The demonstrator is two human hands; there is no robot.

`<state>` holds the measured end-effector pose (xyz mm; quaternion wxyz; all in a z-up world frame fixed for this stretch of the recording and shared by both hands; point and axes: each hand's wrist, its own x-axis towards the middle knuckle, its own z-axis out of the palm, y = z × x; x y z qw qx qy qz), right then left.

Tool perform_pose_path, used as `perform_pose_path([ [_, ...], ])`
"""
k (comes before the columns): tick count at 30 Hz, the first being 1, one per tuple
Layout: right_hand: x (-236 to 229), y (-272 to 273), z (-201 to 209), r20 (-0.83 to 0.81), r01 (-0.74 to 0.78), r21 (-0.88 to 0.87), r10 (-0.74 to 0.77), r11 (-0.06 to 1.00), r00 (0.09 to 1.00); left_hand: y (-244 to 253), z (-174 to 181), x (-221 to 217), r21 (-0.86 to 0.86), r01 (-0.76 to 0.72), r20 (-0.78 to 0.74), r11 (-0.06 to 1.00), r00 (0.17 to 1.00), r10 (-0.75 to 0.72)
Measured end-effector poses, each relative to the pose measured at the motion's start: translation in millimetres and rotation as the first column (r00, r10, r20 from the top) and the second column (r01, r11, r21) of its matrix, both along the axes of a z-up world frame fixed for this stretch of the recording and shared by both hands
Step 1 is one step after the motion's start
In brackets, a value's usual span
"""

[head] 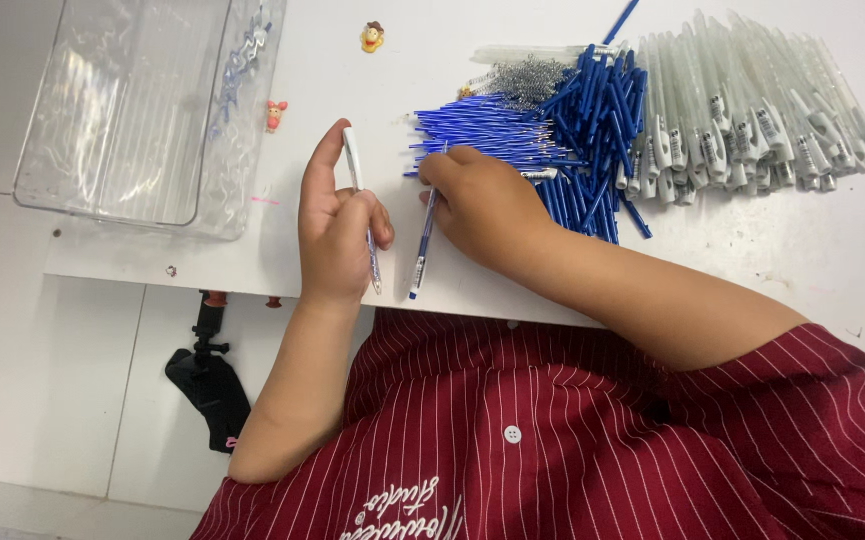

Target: The person picks up blue ink cartridges and inserts them into pen barrels one at a time, then places the assembled pens into a clear plastic bin.

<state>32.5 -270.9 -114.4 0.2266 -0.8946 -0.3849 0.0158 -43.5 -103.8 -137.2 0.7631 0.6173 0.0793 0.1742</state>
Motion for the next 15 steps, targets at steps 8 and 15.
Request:
perform_pose_path([
  [8,-7.4,-21.1,36.5,-0.105,-0.046,0.416,0.099,0.908,0.99,-3.3,-0.7,1.1,-0.232,0.025,-0.022,0.972,0.999,-0.031],
  [15,-26.9,-62.6,43.5,0.209,-0.266,0.564,0.177,0.782,0.962,-54.0,21.3,19.1,-0.469,0.068,0.035,0.88,0.998,-0.058],
])
